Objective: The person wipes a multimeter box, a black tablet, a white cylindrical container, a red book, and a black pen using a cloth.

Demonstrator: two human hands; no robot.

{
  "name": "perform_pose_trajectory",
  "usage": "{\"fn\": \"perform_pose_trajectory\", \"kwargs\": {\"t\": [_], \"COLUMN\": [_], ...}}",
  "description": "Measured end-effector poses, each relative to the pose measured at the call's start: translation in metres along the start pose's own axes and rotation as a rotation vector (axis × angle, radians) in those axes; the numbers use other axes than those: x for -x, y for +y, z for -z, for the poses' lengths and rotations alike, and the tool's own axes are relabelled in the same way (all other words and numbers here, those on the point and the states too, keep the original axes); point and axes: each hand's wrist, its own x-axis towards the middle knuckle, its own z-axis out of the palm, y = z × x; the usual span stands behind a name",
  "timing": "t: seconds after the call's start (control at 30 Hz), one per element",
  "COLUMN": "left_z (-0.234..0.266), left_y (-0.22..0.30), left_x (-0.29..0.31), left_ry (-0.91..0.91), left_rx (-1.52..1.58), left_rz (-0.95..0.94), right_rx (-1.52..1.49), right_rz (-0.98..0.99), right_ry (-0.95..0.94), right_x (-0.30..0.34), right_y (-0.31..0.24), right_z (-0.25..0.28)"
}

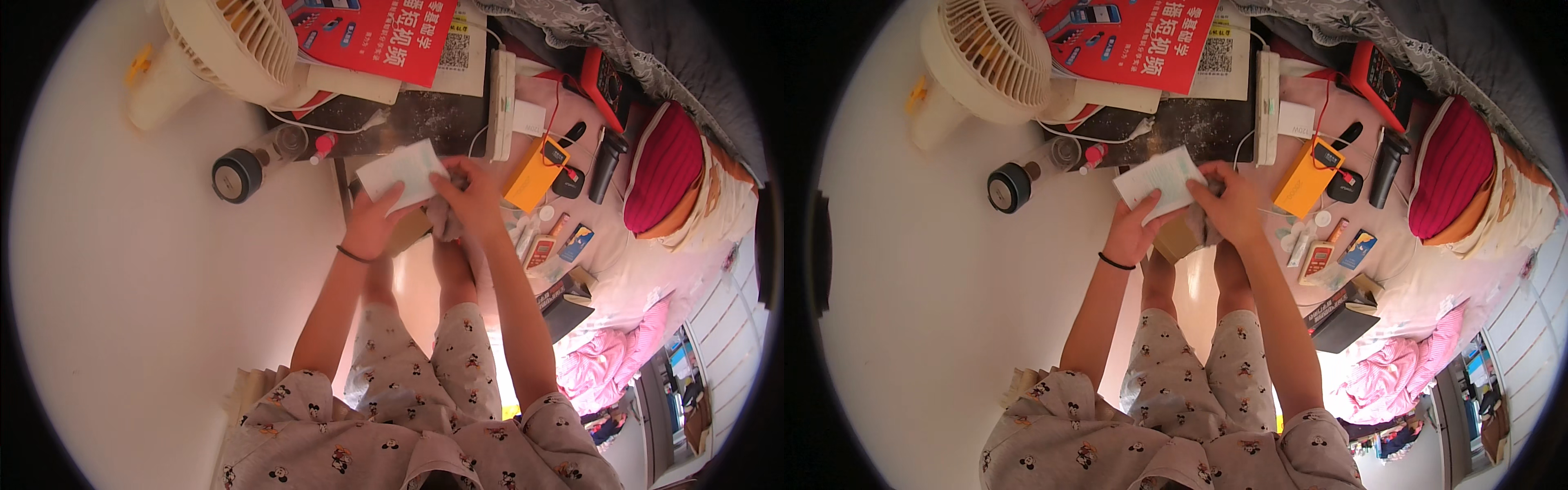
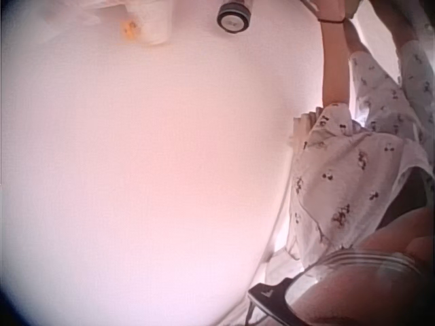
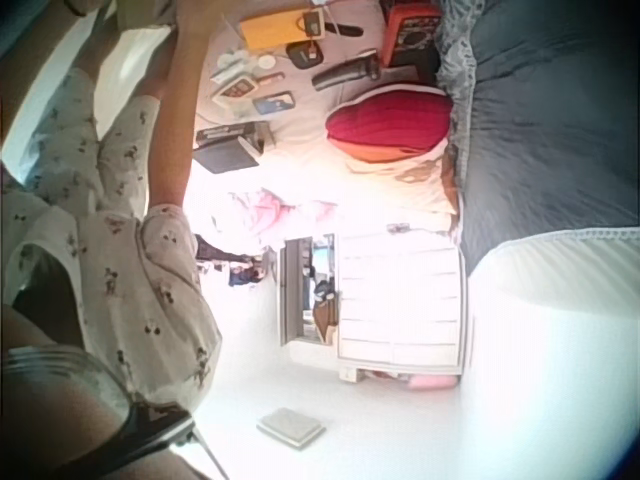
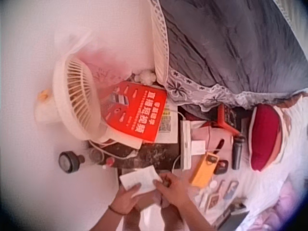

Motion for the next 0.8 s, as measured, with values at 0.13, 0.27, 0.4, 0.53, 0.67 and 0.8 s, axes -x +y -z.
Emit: {"fn": "perform_pose_trajectory", "kwargs": {"t": [0.13, 0.27, 0.4, 0.53, 0.67, 0.8], "left_z": [0.040, 0.067, 0.100, 0.119, 0.143, 0.138], "left_y": [-0.037, -0.088, -0.111, -0.147, -0.193, -0.218], "left_x": [0.019, 0.016, -0.006, -0.050, -0.086, -0.113], "left_ry": [0.086, 0.251, 0.147, -0.135, -0.247, -0.141], "left_rx": [0.077, -0.169, -1.305, -1.960, -2.279, -2.387], "left_rz": [0.206, 0.292, -0.412, -0.414, -0.344, 0.054], "right_rx": [0.063, 0.085, 0.060, 0.003, -0.033, -0.038], "right_rz": [-0.201, -0.215, -0.269, -0.355, -0.384, -0.315], "right_ry": [-0.159, -0.058, 0.074, 0.079, 0.090, 0.124], "right_x": [0.037, 0.066, 0.092, 0.109, 0.106, 0.105], "right_y": [0.026, 0.102, 0.143, 0.161, 0.171, 0.183], "right_z": [-0.016, -0.026, -0.027, -0.021, -0.017, -0.013]}}
